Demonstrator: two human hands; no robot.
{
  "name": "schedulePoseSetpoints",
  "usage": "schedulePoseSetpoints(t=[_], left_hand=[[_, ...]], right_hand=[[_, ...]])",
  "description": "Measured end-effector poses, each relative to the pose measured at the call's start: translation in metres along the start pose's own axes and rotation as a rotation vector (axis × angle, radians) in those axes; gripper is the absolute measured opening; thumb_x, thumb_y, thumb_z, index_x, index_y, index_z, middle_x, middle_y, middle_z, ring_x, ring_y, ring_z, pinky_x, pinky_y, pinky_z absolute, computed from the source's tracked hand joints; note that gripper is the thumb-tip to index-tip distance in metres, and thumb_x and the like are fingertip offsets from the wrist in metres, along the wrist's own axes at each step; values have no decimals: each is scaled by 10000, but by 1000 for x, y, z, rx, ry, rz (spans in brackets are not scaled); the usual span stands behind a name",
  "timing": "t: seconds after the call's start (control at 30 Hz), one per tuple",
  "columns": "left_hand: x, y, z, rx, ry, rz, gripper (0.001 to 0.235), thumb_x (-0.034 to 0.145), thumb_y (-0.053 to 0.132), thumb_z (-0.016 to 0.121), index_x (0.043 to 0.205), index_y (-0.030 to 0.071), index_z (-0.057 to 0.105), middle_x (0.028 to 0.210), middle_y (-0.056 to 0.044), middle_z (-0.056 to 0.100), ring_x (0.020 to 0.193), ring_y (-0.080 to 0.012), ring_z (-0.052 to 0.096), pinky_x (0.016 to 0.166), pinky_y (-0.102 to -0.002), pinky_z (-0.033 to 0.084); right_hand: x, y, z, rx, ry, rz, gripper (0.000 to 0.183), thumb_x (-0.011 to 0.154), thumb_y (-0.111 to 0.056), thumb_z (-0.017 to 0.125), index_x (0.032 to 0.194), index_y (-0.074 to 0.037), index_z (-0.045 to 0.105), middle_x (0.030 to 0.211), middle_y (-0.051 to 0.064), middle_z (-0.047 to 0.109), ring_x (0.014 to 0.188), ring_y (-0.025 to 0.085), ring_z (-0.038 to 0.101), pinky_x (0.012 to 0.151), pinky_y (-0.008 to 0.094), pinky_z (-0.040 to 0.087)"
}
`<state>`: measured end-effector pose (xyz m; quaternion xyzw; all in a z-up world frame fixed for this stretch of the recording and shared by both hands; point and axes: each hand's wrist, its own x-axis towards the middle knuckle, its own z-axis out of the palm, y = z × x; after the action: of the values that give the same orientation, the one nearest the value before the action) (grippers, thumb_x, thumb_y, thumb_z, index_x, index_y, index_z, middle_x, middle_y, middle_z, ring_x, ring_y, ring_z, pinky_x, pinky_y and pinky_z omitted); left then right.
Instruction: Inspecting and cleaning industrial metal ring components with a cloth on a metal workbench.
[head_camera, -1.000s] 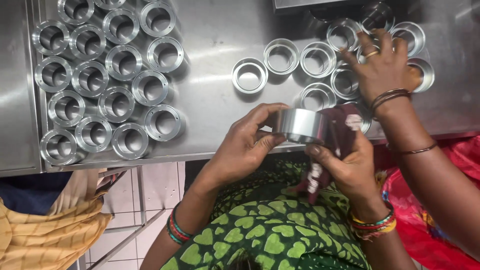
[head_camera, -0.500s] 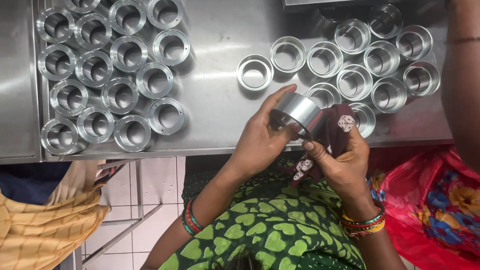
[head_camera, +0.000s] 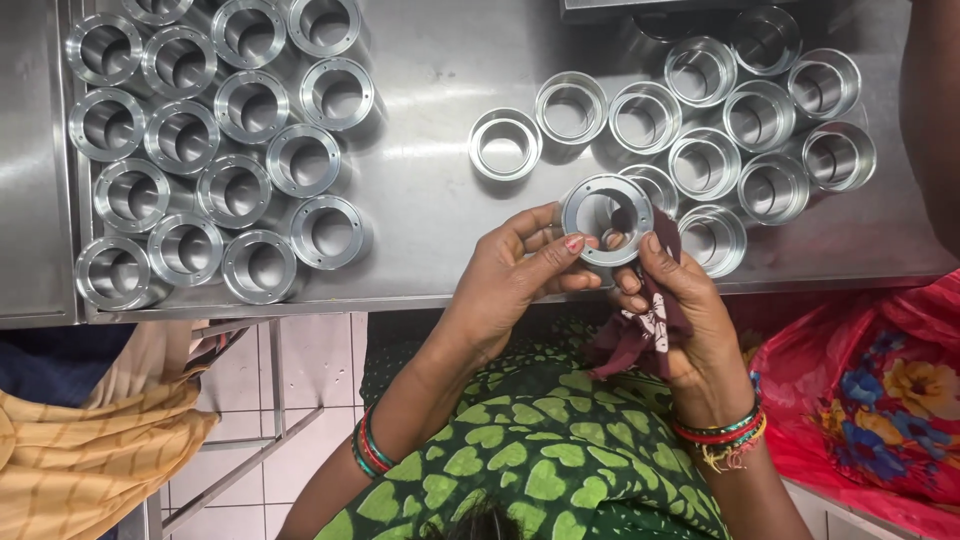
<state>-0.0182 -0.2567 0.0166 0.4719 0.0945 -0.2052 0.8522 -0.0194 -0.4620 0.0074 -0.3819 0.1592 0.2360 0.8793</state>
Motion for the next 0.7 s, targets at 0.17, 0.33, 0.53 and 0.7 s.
schedulePoseSetpoints(t=[0.17, 0.33, 0.53, 0.7], left_hand=[[-3, 3, 1, -33, -4, -31, 559, 987, 170, 646, 1460, -79, 482, 1111, -144, 726, 901, -168, 753, 827, -272, 630], [2, -9, -2, 46, -23, -38, 634, 989, 315, 580, 1509, -6, 410, 1230, -172, 675, 1018, -208, 714, 882, -333, 607], [4, -26, 1, 56, 49, 40, 836, 1001, 687, 322, 1629, 138, 277, 1401, -152, 461, 1247, -215, 546, 1029, -374, 496], [4, -12, -24, -423, -81, 104, 889, 1075, 735, 274, 1607, 38, 420, 1157, -158, 580, 1008, -229, 621, 910, -370, 549]], right_hand=[[1, 1, -4, 194, 65, 93, 163, 1049, -178, 629, 1120, -32, 621, 899, 73, 613, 681, 98, 536, 564, 201, 467], [-1, 10, -11, -48, 96, -12, 233, 1059, -213, 681, 1170, -15, 626, 890, 80, 613, 690, 122, 569, 533, 227, 467], [-19, 24, 55, -1078, 31, -641, 363, 799, 11, 743, 1136, 9, 608, 1105, 134, 626, 971, 193, 659, 812, 289, 565], [-19, 17, 36, -1338, -155, -783, 384, 576, 139, 619, 949, 45, 617, 1280, 171, 587, 947, 200, 646, 765, 298, 540]])
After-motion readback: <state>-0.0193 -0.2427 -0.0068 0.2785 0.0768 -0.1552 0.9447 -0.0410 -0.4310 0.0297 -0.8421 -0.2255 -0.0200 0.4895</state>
